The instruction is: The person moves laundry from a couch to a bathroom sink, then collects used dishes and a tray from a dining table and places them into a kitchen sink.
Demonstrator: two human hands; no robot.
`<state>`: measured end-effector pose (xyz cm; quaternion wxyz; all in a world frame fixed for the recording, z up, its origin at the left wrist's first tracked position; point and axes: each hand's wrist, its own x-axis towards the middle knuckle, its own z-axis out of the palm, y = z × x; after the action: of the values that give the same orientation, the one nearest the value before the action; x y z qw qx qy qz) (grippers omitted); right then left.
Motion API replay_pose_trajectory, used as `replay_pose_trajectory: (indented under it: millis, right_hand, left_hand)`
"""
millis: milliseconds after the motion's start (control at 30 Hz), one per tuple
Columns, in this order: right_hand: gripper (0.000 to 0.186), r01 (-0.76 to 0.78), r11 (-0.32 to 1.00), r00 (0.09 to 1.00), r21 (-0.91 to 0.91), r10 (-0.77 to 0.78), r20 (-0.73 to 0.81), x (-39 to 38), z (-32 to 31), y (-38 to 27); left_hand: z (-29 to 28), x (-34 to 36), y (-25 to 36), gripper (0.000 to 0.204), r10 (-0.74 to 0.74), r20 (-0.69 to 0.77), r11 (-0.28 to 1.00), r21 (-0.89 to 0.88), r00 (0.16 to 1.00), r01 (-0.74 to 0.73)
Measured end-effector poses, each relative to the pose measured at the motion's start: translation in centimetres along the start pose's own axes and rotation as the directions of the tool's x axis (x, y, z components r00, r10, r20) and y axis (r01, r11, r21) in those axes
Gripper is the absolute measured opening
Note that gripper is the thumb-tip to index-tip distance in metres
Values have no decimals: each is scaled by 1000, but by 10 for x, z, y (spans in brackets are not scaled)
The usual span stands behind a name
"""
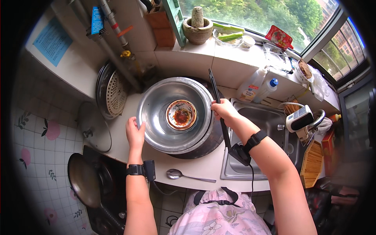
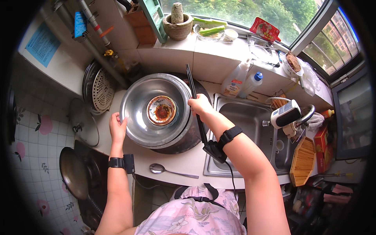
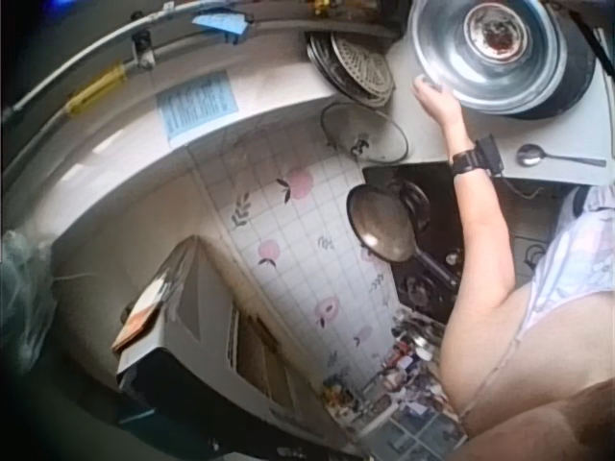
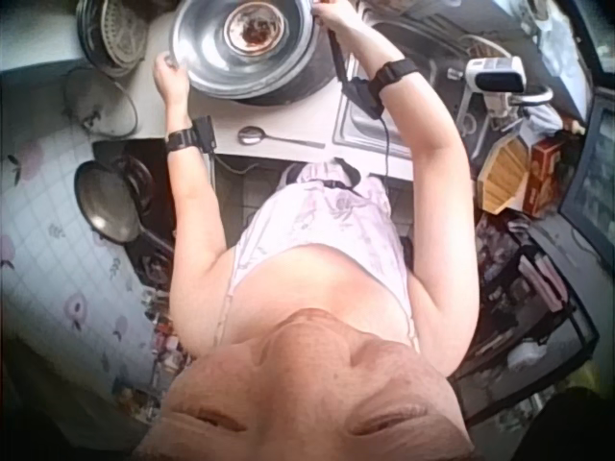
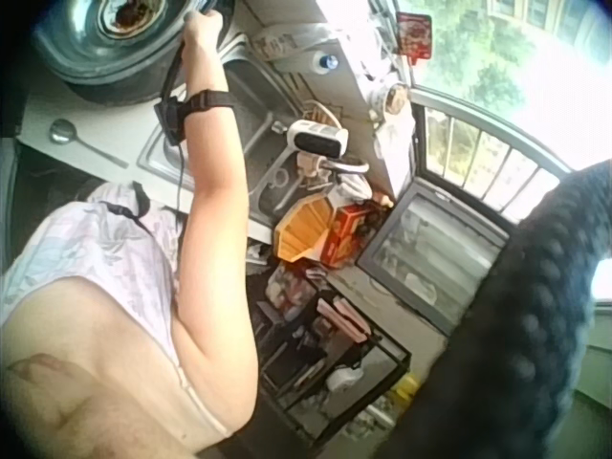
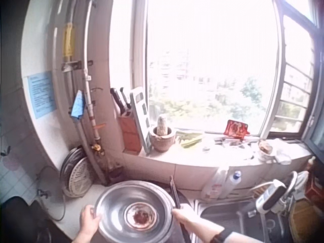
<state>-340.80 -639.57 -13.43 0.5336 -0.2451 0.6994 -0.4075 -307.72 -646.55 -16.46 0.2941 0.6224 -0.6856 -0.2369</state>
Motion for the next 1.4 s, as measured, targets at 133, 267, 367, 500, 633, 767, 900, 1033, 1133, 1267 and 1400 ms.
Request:
replay_pose_trajectory:
  millis: [133,267,367,500,633,767,900,1033,1133,1267,1400]
  right_hand:
    - [9,3,993,1000,-120,-4,-8,2,8,-11]
    - [8,-56,967,998,-250,50,-33,20,5,-20]
    - [17,-92,916,996,-390,82,-43,27,3,-26]
    - [30,-60,871,998,-488,62,-11,18,5,-41]
    - [40,-52,841,994,-538,96,53,18,11,-38]
    - [37,-104,865,986,-490,153,62,15,20,-40]
    - [31,-92,853,968,-514,197,153,14,18,-43]
    - [24,-4,833,972,-554,133,192,20,18,-24]
    - [23,50,863,982,-502,50,184,13,22,-21]
    - [21,45,938,990,-344,6,144,7,24,-11]
    - [18,67,973,992,-219,-41,120,-5,23,-15]
  left_hand:
    - [11,-6,-7,37,66,-160,998,10,985,-65]
    - [19,-8,-4,37,31,-239,996,-75,971,-50]
    - [23,-9,-9,34,-4,-272,994,-105,962,-26]
    - [24,-9,-16,32,-22,-287,989,-147,958,-21]
    - [29,-7,-19,28,-72,-297,951,-307,952,-23]
    - [31,-8,-12,27,-177,-369,814,-576,912,-75]
    - [34,-7,-18,30,-198,-383,757,-644,902,-107]
    - [34,-4,-27,32,-257,-299,713,-701,919,-28]
    - [30,-5,-25,32,-316,-277,640,-768,907,-12]
    - [26,-6,-14,33,-377,-239,598,-801,895,38]
    - [17,-4,-18,48,-402,-110,498,-860,909,116]
